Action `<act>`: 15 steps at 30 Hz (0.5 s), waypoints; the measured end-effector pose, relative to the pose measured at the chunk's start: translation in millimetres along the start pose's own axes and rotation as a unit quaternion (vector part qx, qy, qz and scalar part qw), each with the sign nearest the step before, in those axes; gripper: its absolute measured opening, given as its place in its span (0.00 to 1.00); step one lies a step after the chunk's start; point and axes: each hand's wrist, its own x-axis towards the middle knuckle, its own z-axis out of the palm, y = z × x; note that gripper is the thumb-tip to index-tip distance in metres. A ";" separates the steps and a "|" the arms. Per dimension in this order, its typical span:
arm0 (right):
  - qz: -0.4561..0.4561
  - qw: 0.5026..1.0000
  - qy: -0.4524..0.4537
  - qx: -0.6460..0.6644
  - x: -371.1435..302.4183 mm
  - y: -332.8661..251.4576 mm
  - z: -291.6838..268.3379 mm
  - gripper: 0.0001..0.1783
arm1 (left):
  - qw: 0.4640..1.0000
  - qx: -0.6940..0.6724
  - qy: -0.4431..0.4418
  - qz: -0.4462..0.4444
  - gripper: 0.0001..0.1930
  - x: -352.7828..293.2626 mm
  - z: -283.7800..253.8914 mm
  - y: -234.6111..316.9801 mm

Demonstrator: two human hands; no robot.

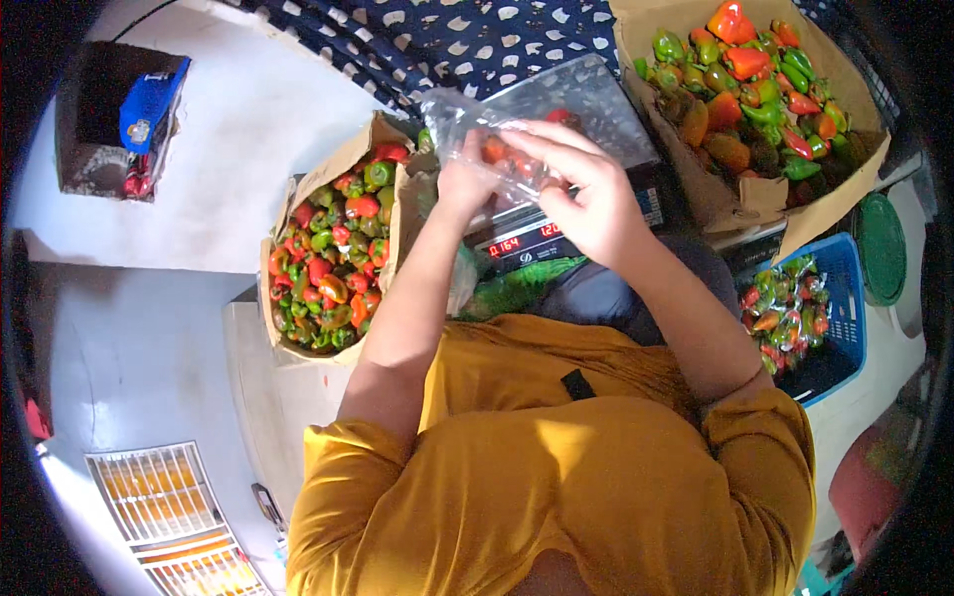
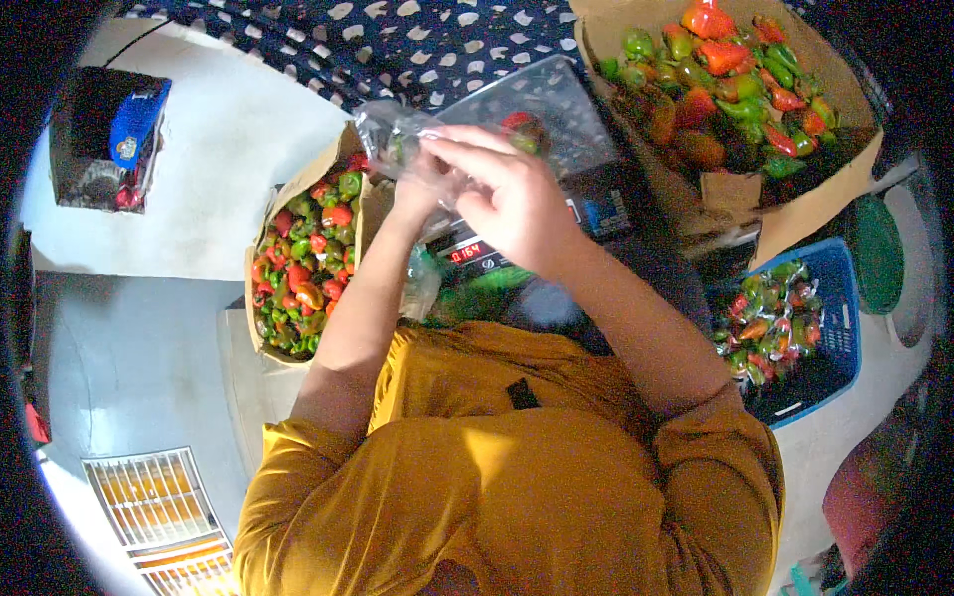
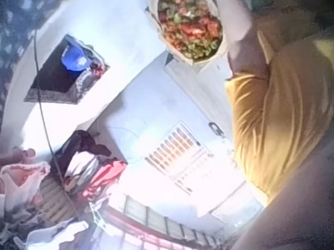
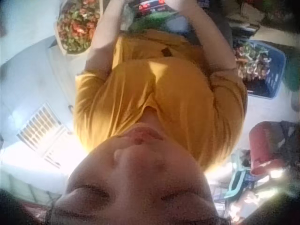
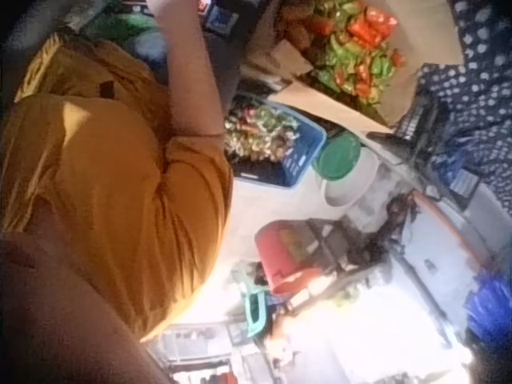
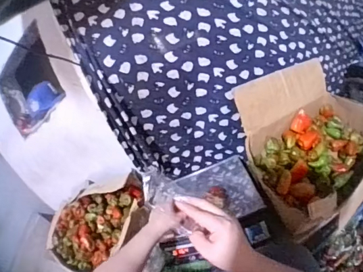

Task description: The person selects peppers from a cardboard box and places them on a digital scale to weigh them. Once weighed, the person puts the peppers into a clear plastic bag and ties the bag closed.

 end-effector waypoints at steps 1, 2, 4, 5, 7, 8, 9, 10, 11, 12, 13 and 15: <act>0.013 1.000 -0.014 0.008 0.3 -2.6 2.1 0.28 | 0.999 0.002 -0.033 0.007 0.34 8.6 5.6 -11.4; 0.030 0.999 -0.020 0.010 -1.4 -3.5 -1.3 0.28 | 0.996 -0.075 -0.052 -0.001 0.30 9.9 5.8 -6.1; 0.039 0.999 -0.026 0.021 -3.1 -2.9 -3.2 0.29 | 0.971 -0.226 -0.078 -0.027 0.24 7.3 -4.2 3.4; 0.030 0.999 -0.029 0.034 -2.7 -6.2 3.9 0.31 | 0.951 -0.304 -0.053 -0.033 0.22 3.1 -11.1 -23.0; -0.001 1.000 -0.023 0.018 -4.3 -0.6 12.4 0.35 | 0.865 -0.496 0.024 -0.078 0.19 -13.2 -27.7 -40.4; 0.008 1.000 -0.012 0.010 -6.7 2.8 5.5 0.35 | 0.788 -0.601 0.066 -0.115 0.18 -24.0 -40.4 -17.9; 0.036 0.999 -0.021 -0.014 -5.3 -2.4 2.9 0.35 | 0.735 -0.669 0.086 -0.069 0.20 -33.5 -59.2 -11.2; 0.062 0.997 -0.031 -0.038 -3.8 -6.1 2.6 0.35 | 0.674 -0.731 0.107 -0.022 0.22 -42.9 -78.1 -4.3; 0.063 0.997 -0.031 -0.037 -4.3 -5.6 2.4 0.35 | 0.652 -0.744 0.144 0.008 0.22 -53.8 -96.2 11.7; 0.077 0.996 -0.030 -0.034 -5.2 -5.3 1.9 0.37 | 0.628 -0.756 0.181 0.038 0.21 -64.4 -116.0 29.0; 0.089 0.995 -0.031 -0.028 -4.7 -7.3 3.6 0.39 | 0.639 -0.741 0.193 0.072 0.23 -73.4 -132.2 47.3; 0.080 0.996 -0.032 -0.031 -5.2 -9.8 11.6 0.40 | 0.725 -0.657 0.183 0.094 0.25 -85.2 -148.7 74.0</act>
